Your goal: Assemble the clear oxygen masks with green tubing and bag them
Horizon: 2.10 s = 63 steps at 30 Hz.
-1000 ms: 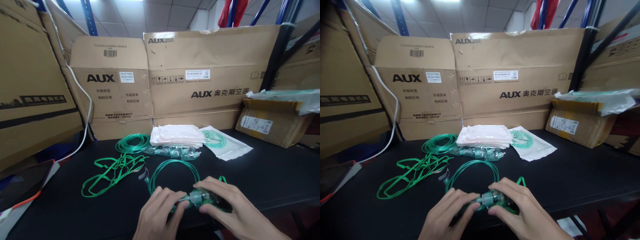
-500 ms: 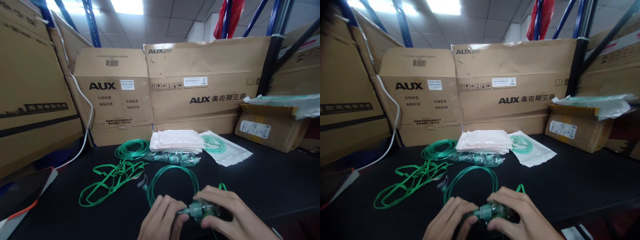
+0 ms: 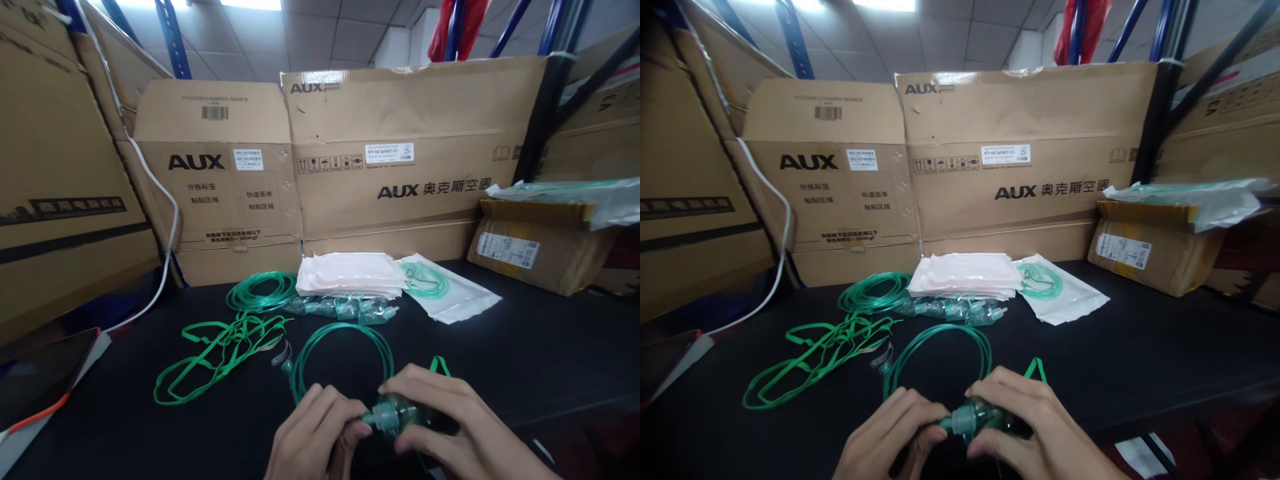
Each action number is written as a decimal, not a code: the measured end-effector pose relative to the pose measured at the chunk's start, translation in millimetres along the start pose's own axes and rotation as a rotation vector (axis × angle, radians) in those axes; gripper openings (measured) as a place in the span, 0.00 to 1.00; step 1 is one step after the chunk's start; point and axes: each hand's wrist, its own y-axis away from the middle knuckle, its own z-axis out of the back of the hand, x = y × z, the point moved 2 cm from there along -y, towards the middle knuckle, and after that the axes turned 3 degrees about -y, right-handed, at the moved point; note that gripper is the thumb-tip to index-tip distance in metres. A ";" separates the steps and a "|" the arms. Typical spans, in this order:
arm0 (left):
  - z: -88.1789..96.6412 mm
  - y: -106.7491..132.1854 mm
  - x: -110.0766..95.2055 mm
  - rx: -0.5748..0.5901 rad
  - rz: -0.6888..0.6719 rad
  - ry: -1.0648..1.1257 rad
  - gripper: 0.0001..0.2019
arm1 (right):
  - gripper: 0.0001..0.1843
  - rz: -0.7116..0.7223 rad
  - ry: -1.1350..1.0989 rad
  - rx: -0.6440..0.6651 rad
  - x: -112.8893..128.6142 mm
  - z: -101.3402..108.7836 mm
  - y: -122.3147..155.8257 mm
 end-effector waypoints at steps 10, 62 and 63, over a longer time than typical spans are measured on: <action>1.2 -1.5 1.6 0.026 0.104 0.063 0.05 | 0.14 -0.040 -0.002 0.072 25.1 8.5 -13.9; 2.6 -0.9 -3.2 0.008 0.028 0.020 0.08 | 0.13 -0.028 -0.085 -0.005 29.3 12.1 -17.2; 2.7 -0.8 -3.1 0.012 0.028 0.024 0.08 | 0.13 -0.031 -0.085 -0.007 29.3 12.1 -17.3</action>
